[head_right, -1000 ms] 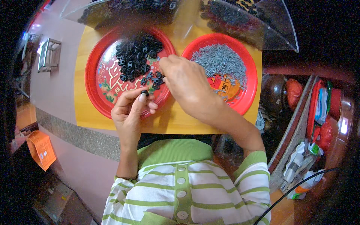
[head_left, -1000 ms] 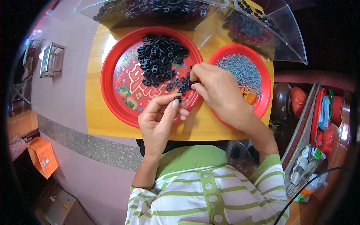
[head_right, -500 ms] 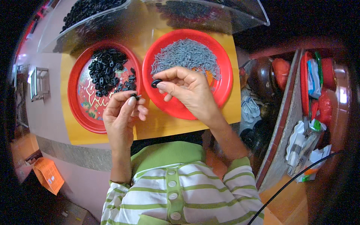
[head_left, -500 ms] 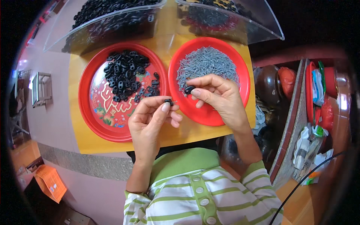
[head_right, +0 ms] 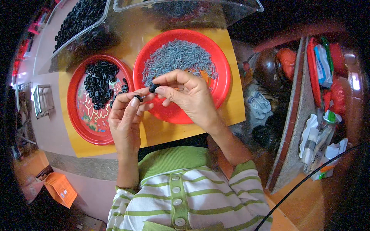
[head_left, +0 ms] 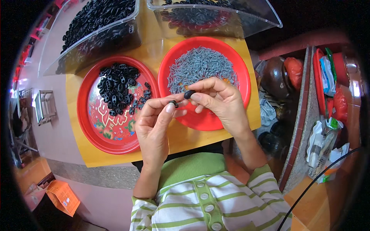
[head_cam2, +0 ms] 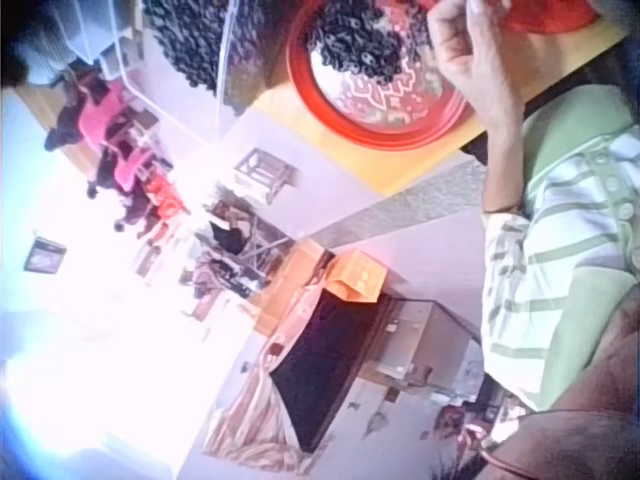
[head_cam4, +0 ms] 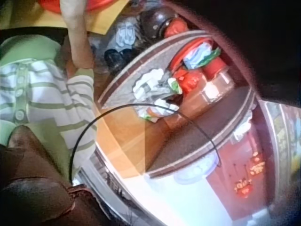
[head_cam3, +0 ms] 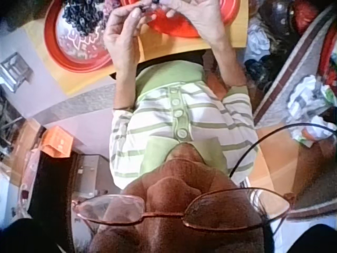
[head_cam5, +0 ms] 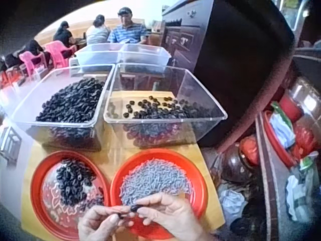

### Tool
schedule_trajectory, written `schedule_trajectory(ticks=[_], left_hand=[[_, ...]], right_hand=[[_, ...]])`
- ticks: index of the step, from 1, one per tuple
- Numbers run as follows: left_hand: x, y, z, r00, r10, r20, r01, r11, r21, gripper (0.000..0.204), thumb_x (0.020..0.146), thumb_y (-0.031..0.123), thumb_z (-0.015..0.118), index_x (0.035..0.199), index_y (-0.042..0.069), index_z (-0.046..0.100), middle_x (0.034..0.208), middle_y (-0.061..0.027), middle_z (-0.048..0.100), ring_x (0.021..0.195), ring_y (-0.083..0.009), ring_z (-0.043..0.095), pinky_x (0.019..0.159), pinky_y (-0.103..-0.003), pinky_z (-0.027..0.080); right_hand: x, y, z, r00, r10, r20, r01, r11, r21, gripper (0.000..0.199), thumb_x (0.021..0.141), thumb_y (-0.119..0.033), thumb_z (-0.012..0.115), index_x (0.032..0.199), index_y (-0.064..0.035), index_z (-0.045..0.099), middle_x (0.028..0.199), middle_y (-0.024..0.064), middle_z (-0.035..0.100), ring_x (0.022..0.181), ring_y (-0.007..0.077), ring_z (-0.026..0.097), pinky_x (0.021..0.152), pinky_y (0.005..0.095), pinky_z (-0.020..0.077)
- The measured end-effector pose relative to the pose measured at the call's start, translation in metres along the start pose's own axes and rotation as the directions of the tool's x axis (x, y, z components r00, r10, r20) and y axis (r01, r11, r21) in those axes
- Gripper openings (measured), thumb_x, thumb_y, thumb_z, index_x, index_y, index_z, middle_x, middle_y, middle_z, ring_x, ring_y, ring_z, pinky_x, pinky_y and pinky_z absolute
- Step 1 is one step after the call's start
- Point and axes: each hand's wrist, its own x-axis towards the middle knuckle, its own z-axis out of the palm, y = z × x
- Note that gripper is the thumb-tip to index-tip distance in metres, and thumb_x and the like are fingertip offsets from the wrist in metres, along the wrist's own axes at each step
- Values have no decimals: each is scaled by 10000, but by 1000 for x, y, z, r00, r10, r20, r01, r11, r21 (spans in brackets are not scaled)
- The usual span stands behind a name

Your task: The person repeatedly picks small black plastic fasteners from a red plate and screws them onto grey metal screws taken from a second red plate. The assembled fasteners are placed back into the first plate. The process continues in a repetitive loop throughout the clip.

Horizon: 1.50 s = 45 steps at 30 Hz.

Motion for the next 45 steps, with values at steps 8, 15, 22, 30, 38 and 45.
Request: schedule_trajectory(ticks=[8, 15, 22, 30, 38, 45], left_hand=[[-3, -7, 5, 998, 64, 13, -64, 998, 8, 120, 886, 5, 506, 994, -41, 531, 1126, -197, 571, 1000, -216, 586, 879, -345, 483], [-4, -12, 6, 995, 83, 48, -87, 994, 74, 131, 887, -11, 496, 1009, -44, 530, 1155, -196, 558, 1044, -224, 567, 954, -339, 418], [-5, -14, 6, 998, 38, 58, -42, 997, 59, 130, 885, -8, 503, 1006, -40, 537, 1168, -196, 553, 1057, -228, 564, 952, -337, 416], [-6, -15, 7, 998, 59, -20, -53, 972, 228, 111, 873, 27, 538, 970, -22, 564, 941, -115, 618, 828, -147, 603, 746, -273, 492], [-1, -16, 10, 998, -25, -54, 31, 992, 125, 116, 858, 5, 569, 966, -36, 568, 849, -75, 618, 725, -117, 610, 655, -226, 513], [2, -21, 7, 998, -37, -58, 44, 990, 137, 117, 859, 5, 567, 969, -33, 558, 854, -79, 620, 732, -126, 617, 654, -238, 528]], right_hand=[[-1, 1, 5, 998, -61, -18, 58, 993, -104, 195, 861, -28, 571, 1044, 27, 608, 970, 53, 589, 811, 94, 583, 673, 200, 498], [-6, 1, 1, 1000, -24, -13, 22, 991, -135, 231, 868, -66, 577, 1082, 23, 587, 998, 61, 600, 845, 96, 591, 690, 210, 502], [-2, 1, -5, 999, 54, 7, -53, 993, -109, 205, 877, -88, 568, 1057, 8, 594, 1005, 58, 618, 858, 84, 584, 668, 206, 502], [-5, 4, -12, 998, 50, -38, -50, 999, -15, 246, 867, -47, 567, 1107, 10, 556, 985, 72, 609, 841, 85, 587, 677, 201, 503], [-8, 6, -10, 993, 107, -54, -103, 992, 71, 205, 868, -54, 572, 1061, 13, 560, 979, 74, 608, 838, 103, 601, 690, 209, 509], [-8, 15, -15, 997, 38, -67, -39, 999, -7, 189, 864, -79, 588, 1032, 8, 580, 952, 51, 616, 757, 77, 568, 647, 197, 477]])
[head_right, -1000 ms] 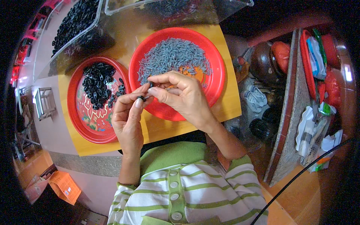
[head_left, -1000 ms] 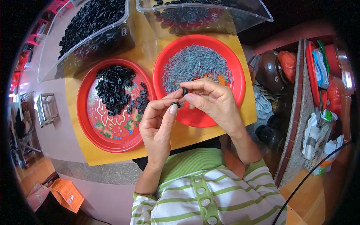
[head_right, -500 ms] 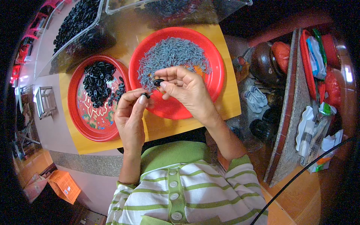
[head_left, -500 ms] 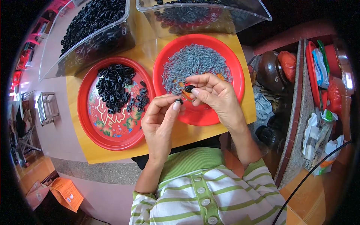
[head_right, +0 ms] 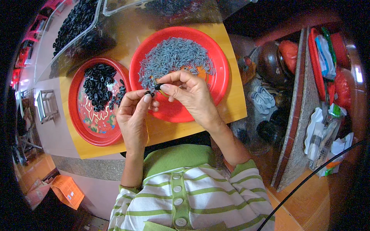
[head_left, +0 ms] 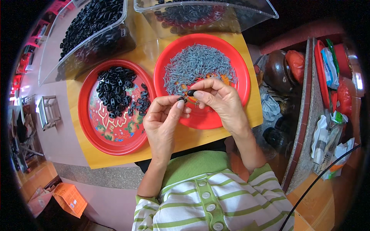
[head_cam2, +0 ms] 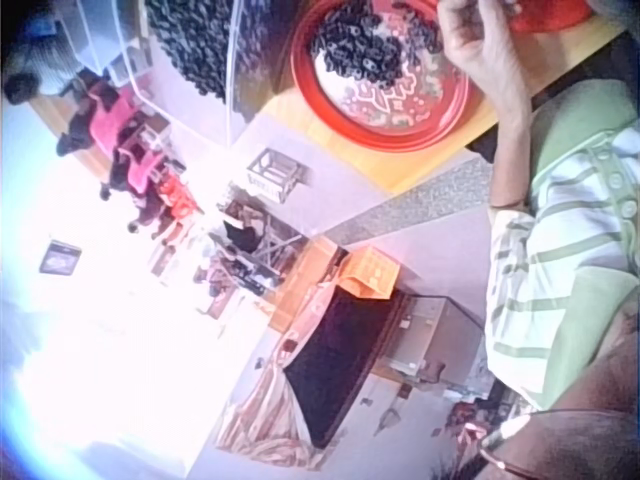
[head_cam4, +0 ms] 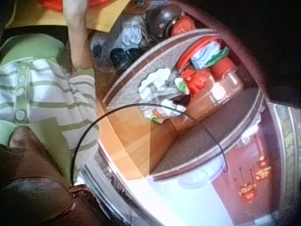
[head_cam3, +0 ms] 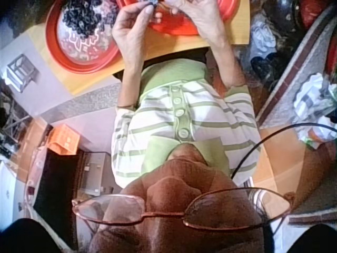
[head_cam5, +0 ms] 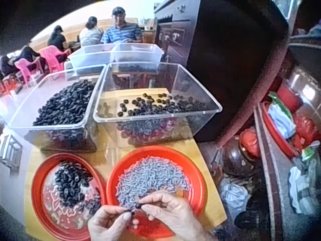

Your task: The person repeatedly picks small black plastic fasteners from a red plate and screws them onto grey metal screws taken from a second red plate. The assembled fasteners are placed back into the first plate. The process continues in a repetitive loop throughout the clip.

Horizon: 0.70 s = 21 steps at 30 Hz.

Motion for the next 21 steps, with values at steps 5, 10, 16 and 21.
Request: schedule_trajectory(ticks=[5, 10, 16, 21], left_hand=[[1, 0, 4, 1000, 15, -18, -14, 999, 40, 89, 849, 28, 582, 924, -14, 559, 815, -76, 619, 668, -125, 597, 603, -231, 483], [1, -1, 3, 1000, 19, 10, -19, 996, 85, 83, 850, 27, 584, 918, -11, 555, 811, -64, 616, 670, -109, 589, 609, -222, 477], [1, 1, 1, 1000, 27, 16, -28, 997, 78, 88, 853, 14, 583, 931, -8, 547, 822, -51, 607, 694, -93, 593, 623, -207, 487], [1, 0, 0, 999, 41, 7, -41, 993, 112, 91, 852, 9, 583, 933, -8, 546, 824, -51, 607, 693, -89, 588, 622, -205, 486]], right_hand=[[-1, -1, 1, 999, 51, -4, -50, 989, 139, 199, 864, -100, 595, 1030, 10, 583, 935, 51, 614, 741, 68, 560, 638, 193, 474], [-1, -6, 4, 997, 79, -28, -71, 975, 209, 214, 869, -111, 592, 1043, 13, 577, 924, 52, 613, 723, 65, 558, 628, 189, 472], [-3, -3, 8, 999, 33, -23, -29, 988, 150, 218, 876, -115, 583, 1051, 14, 572, 924, 53, 616, 691, 63, 557, 623, 187, 472], [-3, -3, 10, 1000, 22, -4, -21, 990, 140, 215, 877, -106, 581, 1051, 19, 570, 939, 60, 620, 704, 66, 564, 624, 183, 473]])
